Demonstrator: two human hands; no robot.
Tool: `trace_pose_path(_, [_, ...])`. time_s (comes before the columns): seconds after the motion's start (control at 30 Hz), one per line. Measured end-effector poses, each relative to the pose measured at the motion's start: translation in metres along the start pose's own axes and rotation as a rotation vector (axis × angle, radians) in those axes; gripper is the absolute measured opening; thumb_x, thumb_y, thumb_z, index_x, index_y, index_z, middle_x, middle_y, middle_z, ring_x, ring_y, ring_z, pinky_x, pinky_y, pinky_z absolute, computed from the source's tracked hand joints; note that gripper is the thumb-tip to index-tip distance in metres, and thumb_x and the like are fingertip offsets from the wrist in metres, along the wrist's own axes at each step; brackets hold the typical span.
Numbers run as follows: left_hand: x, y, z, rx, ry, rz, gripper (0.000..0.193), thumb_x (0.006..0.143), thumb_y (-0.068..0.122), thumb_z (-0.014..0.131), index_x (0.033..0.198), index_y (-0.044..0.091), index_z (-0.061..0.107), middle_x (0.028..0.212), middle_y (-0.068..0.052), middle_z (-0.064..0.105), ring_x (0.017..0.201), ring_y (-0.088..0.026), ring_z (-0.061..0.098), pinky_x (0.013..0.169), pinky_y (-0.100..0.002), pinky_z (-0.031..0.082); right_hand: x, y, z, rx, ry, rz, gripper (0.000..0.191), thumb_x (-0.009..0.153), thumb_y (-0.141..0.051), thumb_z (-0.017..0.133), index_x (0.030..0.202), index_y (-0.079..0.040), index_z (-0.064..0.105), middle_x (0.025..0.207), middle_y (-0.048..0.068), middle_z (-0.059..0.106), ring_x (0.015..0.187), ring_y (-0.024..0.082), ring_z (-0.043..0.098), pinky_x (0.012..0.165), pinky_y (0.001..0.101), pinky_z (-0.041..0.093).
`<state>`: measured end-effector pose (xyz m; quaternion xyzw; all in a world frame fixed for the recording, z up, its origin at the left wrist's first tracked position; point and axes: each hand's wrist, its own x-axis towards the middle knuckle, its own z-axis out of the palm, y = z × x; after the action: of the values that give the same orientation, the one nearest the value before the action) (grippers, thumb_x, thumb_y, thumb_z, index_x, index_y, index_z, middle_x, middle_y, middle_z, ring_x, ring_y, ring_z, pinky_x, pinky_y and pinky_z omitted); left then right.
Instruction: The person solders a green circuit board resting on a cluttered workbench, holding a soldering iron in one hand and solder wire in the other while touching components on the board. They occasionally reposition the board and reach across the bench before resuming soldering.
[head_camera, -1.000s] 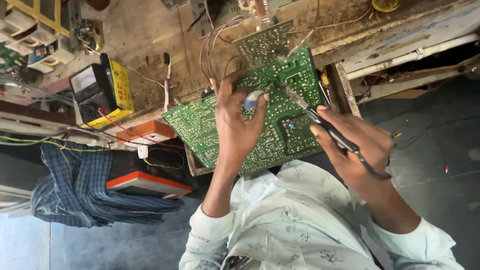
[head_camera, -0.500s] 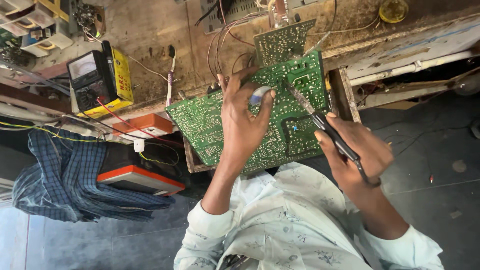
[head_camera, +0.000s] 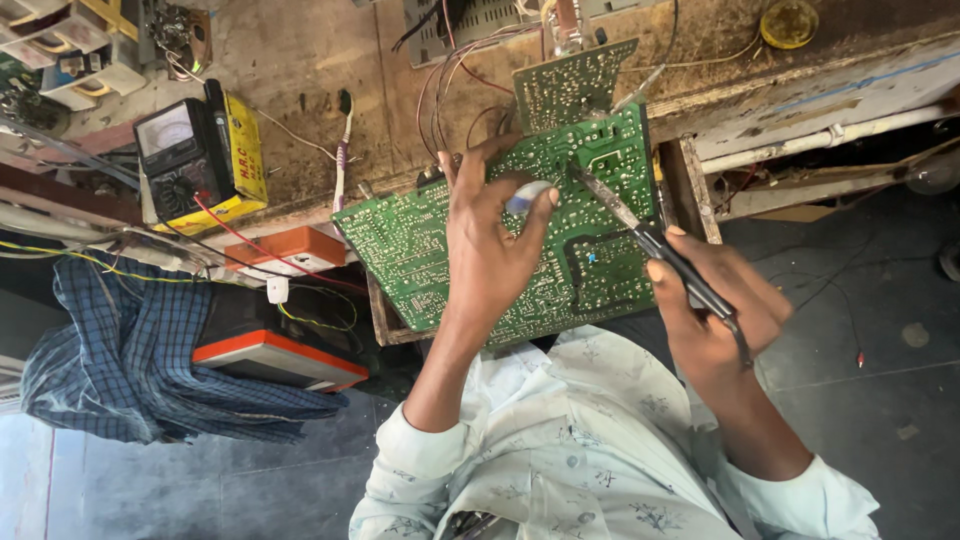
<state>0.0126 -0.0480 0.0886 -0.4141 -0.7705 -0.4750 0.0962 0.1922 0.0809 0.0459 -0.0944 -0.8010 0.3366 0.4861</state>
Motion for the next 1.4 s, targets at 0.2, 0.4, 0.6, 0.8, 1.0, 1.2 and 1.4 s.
trace_pose_path(0.2, [-0.001, 0.0, -0.001, 0.004, -0.023, -0.01, 0.013, 0.089, 0.017, 0.078, 0.089, 0.004, 0.077, 0.138, -0.017, 0.059, 0.135, -0.036, 0.057, 0.13, -0.063, 0.007, 0.002, 0.004, -0.001, 0.087, 0.01, 0.122, 0.026, 0.105, -0.007, 0.076, 0.124, 0.009, 0.07, 0.096, 0.016, 0.074, 0.072, 0.012, 0.068, 0.063, 0.021, 0.051])
trace_pose_path(0.4, [0.0, 0.002, -0.002, 0.003, -0.016, -0.002, 0.015, 0.089, 0.018, 0.079, 0.089, 0.003, 0.077, 0.139, -0.018, 0.059, 0.138, -0.037, 0.054, 0.13, -0.063, 0.008, -0.002, 0.01, -0.002, 0.077, 0.01, 0.117, 0.027, 0.105, -0.008, 0.076, 0.123, 0.011, 0.07, 0.092, 0.015, 0.074, 0.076, 0.014, 0.072, 0.064, 0.0209, 0.051])
trace_pose_path(0.6, [-0.005, -0.005, 0.0, -0.003, -0.017, -0.007, 0.015, 0.089, 0.019, 0.078, 0.091, 0.003, 0.077, 0.141, -0.018, 0.058, 0.138, -0.037, 0.054, 0.13, -0.064, 0.009, -0.005, 0.011, -0.003, 0.141, 0.002, 0.111, 0.027, 0.109, -0.01, 0.074, 0.121, 0.014, 0.067, 0.1, 0.019, 0.073, 0.082, 0.017, 0.075, 0.069, 0.0215, 0.057])
trace_pose_path(0.8, [-0.004, -0.013, -0.006, -0.05, 0.005, 0.073, 0.016, 0.09, 0.018, 0.081, 0.094, 0.003, 0.077, 0.149, -0.02, 0.055, 0.143, -0.04, 0.051, 0.131, -0.062, 0.011, -0.001, -0.004, -0.003, 0.181, 0.022, 0.146, 0.031, 0.111, -0.015, 0.075, 0.126, 0.011, 0.068, 0.099, 0.017, 0.071, 0.078, 0.016, 0.072, 0.064, 0.0208, 0.055])
trace_pose_path(1.0, [-0.027, -0.034, -0.048, -0.149, -0.04, 0.095, 0.02, 0.092, 0.02, 0.084, 0.094, 0.003, 0.074, 0.148, -0.018, 0.056, 0.138, -0.035, 0.057, 0.131, -0.057, 0.024, -0.062, 0.042, -0.008, 0.035, -0.002, -0.042, 0.034, 0.117, -0.02, 0.072, 0.126, 0.012, 0.068, 0.103, 0.019, 0.072, 0.085, 0.025, 0.072, 0.075, 0.0292, 0.057])
trace_pose_path(1.2, [-0.115, -0.088, -0.147, -0.458, -0.246, -0.097, 0.019, 0.103, 0.015, 0.081, 0.111, 0.001, 0.07, 0.119, -0.009, 0.07, 0.107, -0.02, 0.071, 0.095, -0.033, 0.057, -0.058, 0.018, 0.035, 0.447, -0.318, 0.354, 0.05, 0.108, -0.04, 0.064, 0.119, 0.008, 0.062, 0.09, 0.015, 0.07, 0.072, 0.022, 0.071, 0.068, 0.0287, 0.061])
trace_pose_path(1.4, [-0.314, -0.195, -0.197, -0.832, -0.099, -0.6, 0.027, 0.106, 0.01, 0.079, 0.123, -0.006, 0.067, 0.11, -0.004, 0.072, 0.101, -0.01, 0.071, 0.086, -0.026, 0.06, -0.103, 0.03, 0.054, 0.402, -0.819, 0.346, 0.055, 0.104, -0.046, 0.061, 0.115, 0.008, 0.058, 0.086, 0.017, 0.066, 0.064, 0.025, 0.067, 0.061, 0.0344, 0.06])
